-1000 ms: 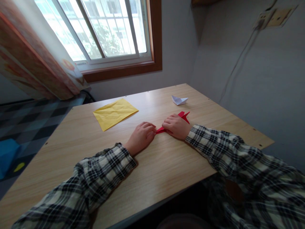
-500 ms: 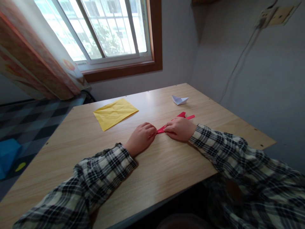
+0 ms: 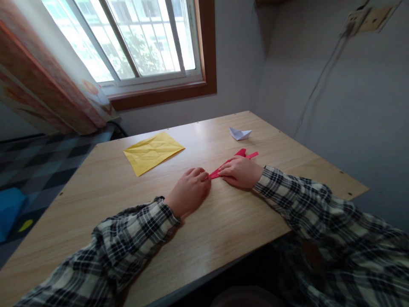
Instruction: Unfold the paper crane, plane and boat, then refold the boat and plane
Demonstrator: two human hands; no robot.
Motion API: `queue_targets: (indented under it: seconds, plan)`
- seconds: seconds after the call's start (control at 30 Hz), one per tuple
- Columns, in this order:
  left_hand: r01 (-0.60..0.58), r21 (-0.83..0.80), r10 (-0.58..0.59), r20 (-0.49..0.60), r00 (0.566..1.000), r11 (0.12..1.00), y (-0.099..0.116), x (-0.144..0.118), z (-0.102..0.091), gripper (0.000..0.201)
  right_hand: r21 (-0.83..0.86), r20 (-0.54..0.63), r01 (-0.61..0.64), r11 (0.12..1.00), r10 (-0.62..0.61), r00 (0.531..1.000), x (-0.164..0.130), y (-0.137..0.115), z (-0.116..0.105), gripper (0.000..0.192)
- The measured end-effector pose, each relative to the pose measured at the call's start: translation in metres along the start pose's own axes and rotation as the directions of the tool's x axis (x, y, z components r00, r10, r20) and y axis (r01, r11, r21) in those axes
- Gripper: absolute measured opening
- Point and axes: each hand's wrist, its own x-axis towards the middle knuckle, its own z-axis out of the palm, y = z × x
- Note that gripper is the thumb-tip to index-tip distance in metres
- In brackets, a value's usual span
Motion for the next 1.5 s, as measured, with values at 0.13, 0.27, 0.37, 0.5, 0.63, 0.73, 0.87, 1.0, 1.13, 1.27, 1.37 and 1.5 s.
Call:
queue_targets:
  seconds: [0.13,0.27,0.37,0.5,0.63,0.73,0.87,1.0,1.13,1.27,1.37,1.5]
  plan:
    - [0.025,0.081,-0.028,0.04,0.999,0.996,0.009,0.0,0.0,0.021,0.035,0.001,-0.002,0.999,0.002,1.0,0.0,0.001,0.005,0.024]
    - [0.061,0.042,-0.062,0.03,0.998,0.997,0.011,0.0,0.001,0.022,0.025,0.001,-0.047,0.999,0.047,0.999,-0.001,-0.001,0.011,0.032]
    - [0.078,-0.012,-0.078,0.014,0.997,0.997,0.009,-0.001,0.003,0.024,0.026,0.008,-0.039,0.999,0.039,0.999,-0.002,-0.002,0.015,0.038]
    - [0.083,0.007,-0.083,0.006,0.997,0.997,0.01,-0.001,0.005,0.025,0.022,0.017,-0.032,0.999,0.032,0.999,-0.002,-0.001,0.018,0.038]
    - [0.102,0.09,-0.102,-0.007,0.995,0.991,0.016,-0.001,0.004,0.024,0.056,0.029,-0.045,0.997,0.043,0.999,-0.002,0.001,0.02,0.04]
    - [0.13,0.131,-0.13,-0.008,0.991,0.983,0.022,-0.001,0.0,0.021,0.102,0.025,-0.051,0.993,0.048,0.999,-0.002,0.004,0.02,0.04]
    - [0.156,0.196,-0.162,0.016,0.987,0.968,0.029,-0.002,-0.005,0.02,0.139,0.016,-0.054,0.989,0.052,0.999,-0.002,0.006,0.02,0.039]
    - [0.177,0.263,-0.195,0.045,0.98,0.949,0.035,-0.004,-0.008,0.023,0.147,0.02,-0.054,0.988,0.052,0.998,-0.001,0.006,0.019,0.04]
    - [0.184,0.274,-0.222,0.115,0.968,0.944,0.039,-0.005,-0.012,0.023,0.142,0.035,-0.051,0.989,0.046,0.998,0.0,0.006,0.018,0.041]
    - [0.188,0.266,-0.232,0.143,0.962,0.945,0.042,-0.006,-0.014,0.024,0.139,0.043,-0.05,0.989,0.044,0.998,0.0,0.006,0.016,0.042]
    - [0.211,0.292,-0.259,0.138,0.956,0.933,0.045,-0.007,-0.016,0.027,0.133,0.051,-0.047,0.99,0.041,0.998,0.0,0.007,0.016,0.043]
    - [0.259,0.303,-0.314,0.149,0.938,0.917,0.048,-0.009,-0.018,0.027,0.121,0.061,-0.049,0.991,0.042,0.997,0.0,0.007,0.015,0.044]
